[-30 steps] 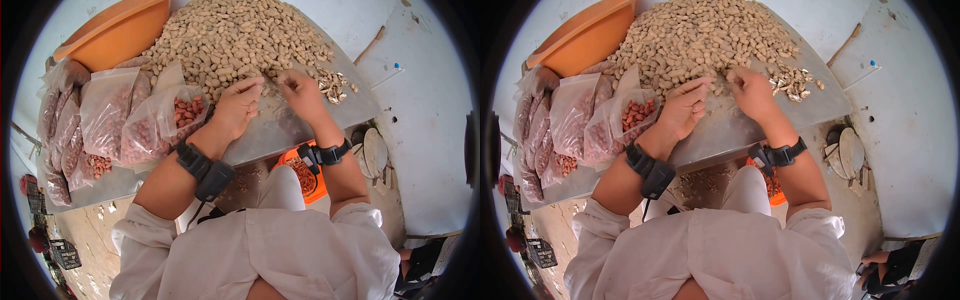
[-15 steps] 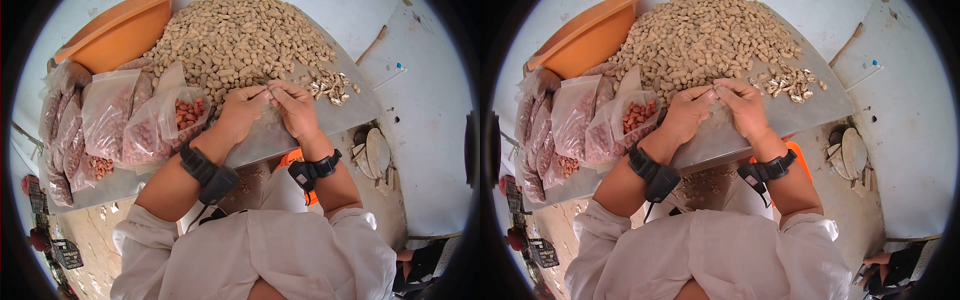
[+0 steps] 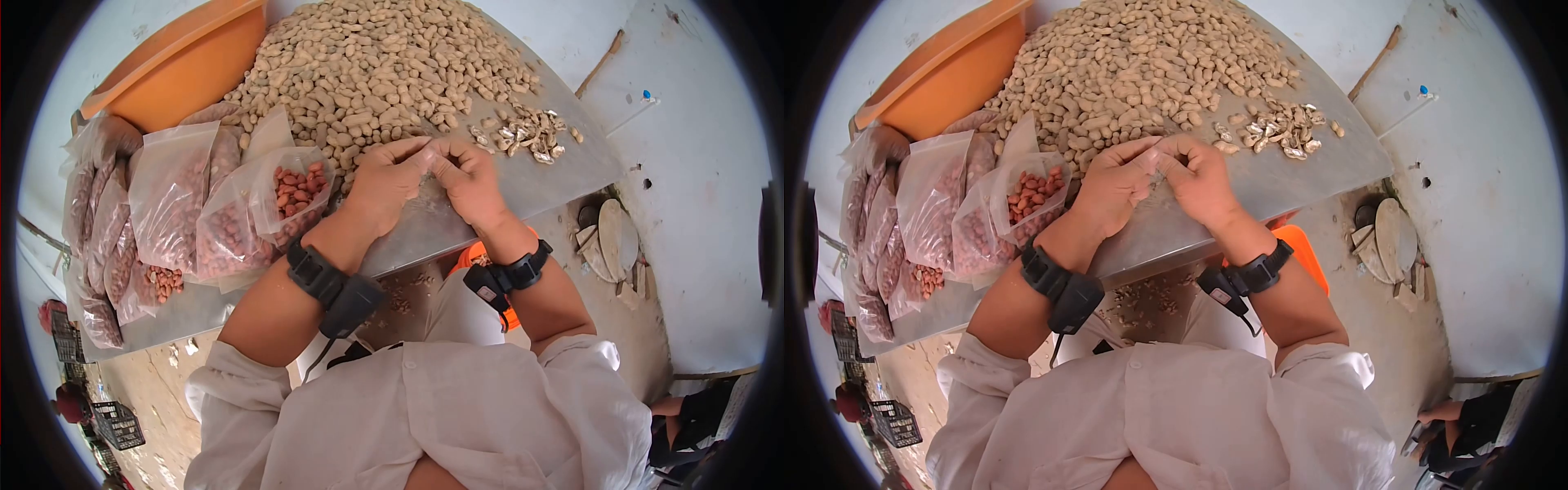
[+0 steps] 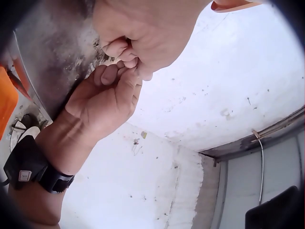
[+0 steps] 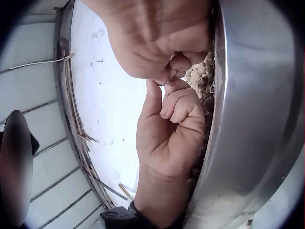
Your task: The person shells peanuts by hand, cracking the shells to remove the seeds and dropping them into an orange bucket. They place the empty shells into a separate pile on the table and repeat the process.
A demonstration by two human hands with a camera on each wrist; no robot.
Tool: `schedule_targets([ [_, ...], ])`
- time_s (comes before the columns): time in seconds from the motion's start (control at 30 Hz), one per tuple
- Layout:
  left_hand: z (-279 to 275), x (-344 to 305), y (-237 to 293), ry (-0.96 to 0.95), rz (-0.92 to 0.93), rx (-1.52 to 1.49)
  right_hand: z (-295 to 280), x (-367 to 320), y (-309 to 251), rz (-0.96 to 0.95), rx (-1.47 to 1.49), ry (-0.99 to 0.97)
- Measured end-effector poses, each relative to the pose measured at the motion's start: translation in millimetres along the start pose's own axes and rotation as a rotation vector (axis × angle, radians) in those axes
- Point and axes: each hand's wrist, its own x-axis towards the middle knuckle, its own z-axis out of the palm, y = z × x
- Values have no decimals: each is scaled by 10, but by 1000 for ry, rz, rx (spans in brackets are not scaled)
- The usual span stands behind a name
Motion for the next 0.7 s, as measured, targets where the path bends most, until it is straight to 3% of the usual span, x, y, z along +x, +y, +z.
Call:
schedule_targets([
  [0.43, -39, 29, -45, 17, -21, -20, -35, 4, -21, 183, 305, 67],
  [0.7, -11, 9, -25, 80, -15, 12, 29, 13, -39, 121, 244, 119],
])
